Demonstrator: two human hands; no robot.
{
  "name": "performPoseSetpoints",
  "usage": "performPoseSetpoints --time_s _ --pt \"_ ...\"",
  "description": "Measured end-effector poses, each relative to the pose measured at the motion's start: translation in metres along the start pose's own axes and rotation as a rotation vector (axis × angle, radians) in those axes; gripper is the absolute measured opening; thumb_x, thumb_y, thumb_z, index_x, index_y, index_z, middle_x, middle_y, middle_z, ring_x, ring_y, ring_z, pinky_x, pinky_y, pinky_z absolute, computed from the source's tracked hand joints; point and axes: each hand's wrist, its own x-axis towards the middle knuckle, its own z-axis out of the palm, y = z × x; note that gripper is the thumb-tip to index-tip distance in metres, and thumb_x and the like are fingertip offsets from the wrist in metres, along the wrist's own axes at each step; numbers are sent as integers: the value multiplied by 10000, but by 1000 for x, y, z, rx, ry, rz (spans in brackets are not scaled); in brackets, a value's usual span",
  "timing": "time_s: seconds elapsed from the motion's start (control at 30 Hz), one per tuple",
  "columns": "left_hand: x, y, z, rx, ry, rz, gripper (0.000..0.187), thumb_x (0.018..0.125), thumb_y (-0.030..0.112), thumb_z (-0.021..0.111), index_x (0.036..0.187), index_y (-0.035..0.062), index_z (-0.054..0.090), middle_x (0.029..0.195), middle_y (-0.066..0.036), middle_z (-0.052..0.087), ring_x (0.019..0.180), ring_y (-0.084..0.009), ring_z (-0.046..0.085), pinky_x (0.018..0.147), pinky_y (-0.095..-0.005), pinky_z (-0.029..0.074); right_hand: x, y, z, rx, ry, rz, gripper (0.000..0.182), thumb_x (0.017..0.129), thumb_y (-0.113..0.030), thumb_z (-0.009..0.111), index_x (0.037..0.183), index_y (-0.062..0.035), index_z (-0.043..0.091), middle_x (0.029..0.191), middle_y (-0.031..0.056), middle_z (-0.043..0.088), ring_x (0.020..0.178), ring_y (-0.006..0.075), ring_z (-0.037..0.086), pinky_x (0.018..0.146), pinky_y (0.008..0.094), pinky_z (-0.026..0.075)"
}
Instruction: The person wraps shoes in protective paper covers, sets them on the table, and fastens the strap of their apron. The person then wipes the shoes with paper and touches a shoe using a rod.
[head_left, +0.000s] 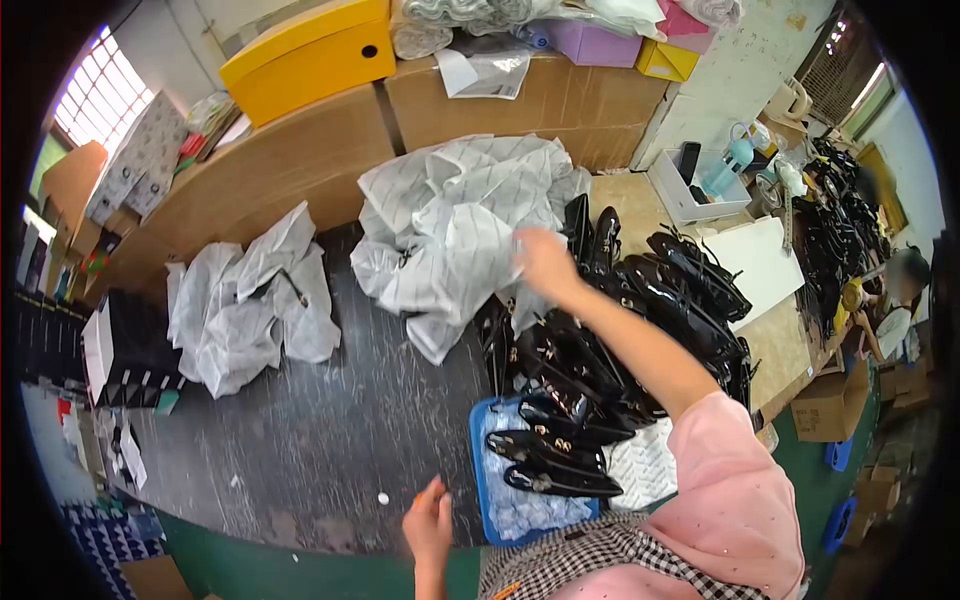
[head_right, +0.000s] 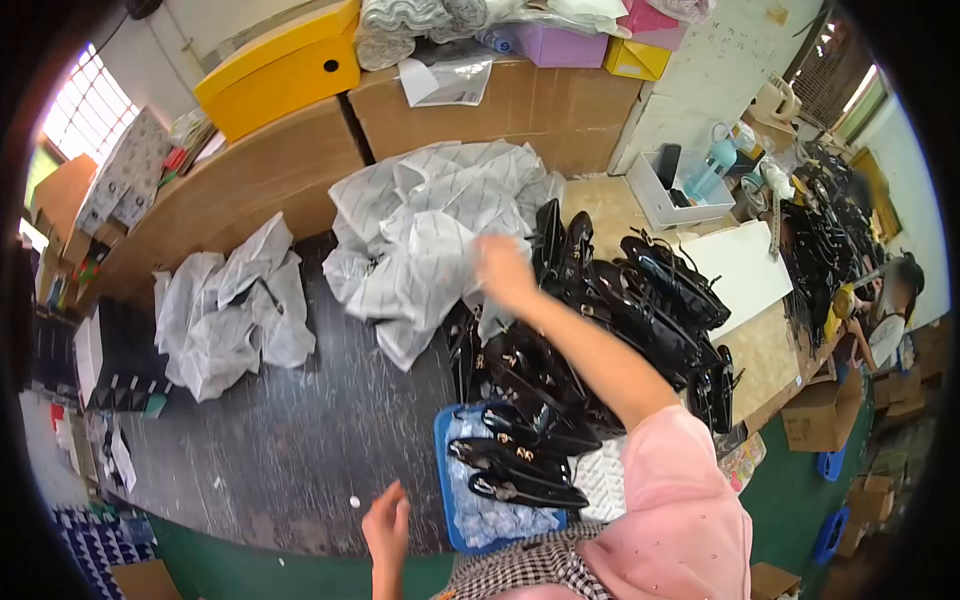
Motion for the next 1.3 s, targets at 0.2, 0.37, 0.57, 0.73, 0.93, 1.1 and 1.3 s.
performPoseSetpoints --time_s 0.2,0.37,0.57,0.73,0.93,1.1,1.3 --pt "-17 -18 -4 57 -77 -95 277 913 192 649 1159 70 689 1001 -195 706 894 -311 702 777 -378 544 72 177 22 375 -75 1198 461 823 -210 640 1225 -14 529 839 155 647 738 275 661 542 397 557" --pt "-6 -10 2 -7 -89 -84 286 922 199 639 1167 57 681 1007 -201 702 893 -340 693 784 -380 538 66 261 65 311 220 755 415 778 -163 713 1133 4 577 773 117 653 561 221 619 495 329 502" --pt "-4 -17 0 -49 -115 -44 284 902 61 629 1177 0 658 1008 -142 703 917 -159 675 786 -283 532 70 21 -124 585 23 286 337 804 -36 630 1138 -37 586 887 41 611 809 99 565 719 264 460" --pt "-13 37 -3 -108 -198 -41 299 891 63 639 1188 40 659 1036 -142 703 927 -194 689 779 -298 538 -112 -105 -191 -9 -478 -500 206 724 -61 625 911 -148 617 850 -7 598 878 210 584 764 313 494" --pt "41 33 28 60 -162 350 190 893 150 638 1051 71 707 989 -141 703 859 -292 693 743 -357 537 -249 -98 -177 -165 -650 -466 206 802 -97 571 973 -161 666 1004 16 597 1029 204 564 915 330 490" --pt "194 14 125 195 -92 287 379 879 372 630 1150 109 661 1044 -181 683 972 -378 650 833 -458 513 -298 -161 -233 -113 -452 -14 447 794 -26 609 1230 -122 612 1252 87 586 1125 282 559 921 376 496" --pt "237 -3 214 363 -213 10 770 715 450 769 1359 121 502 1185 -186 657 1106 -337 632 936 -433 500 -465 -204 -305 -193 -378 586 265 849 -96 617 1108 -101 675 963 96 682 887 296 643 804 402 517"
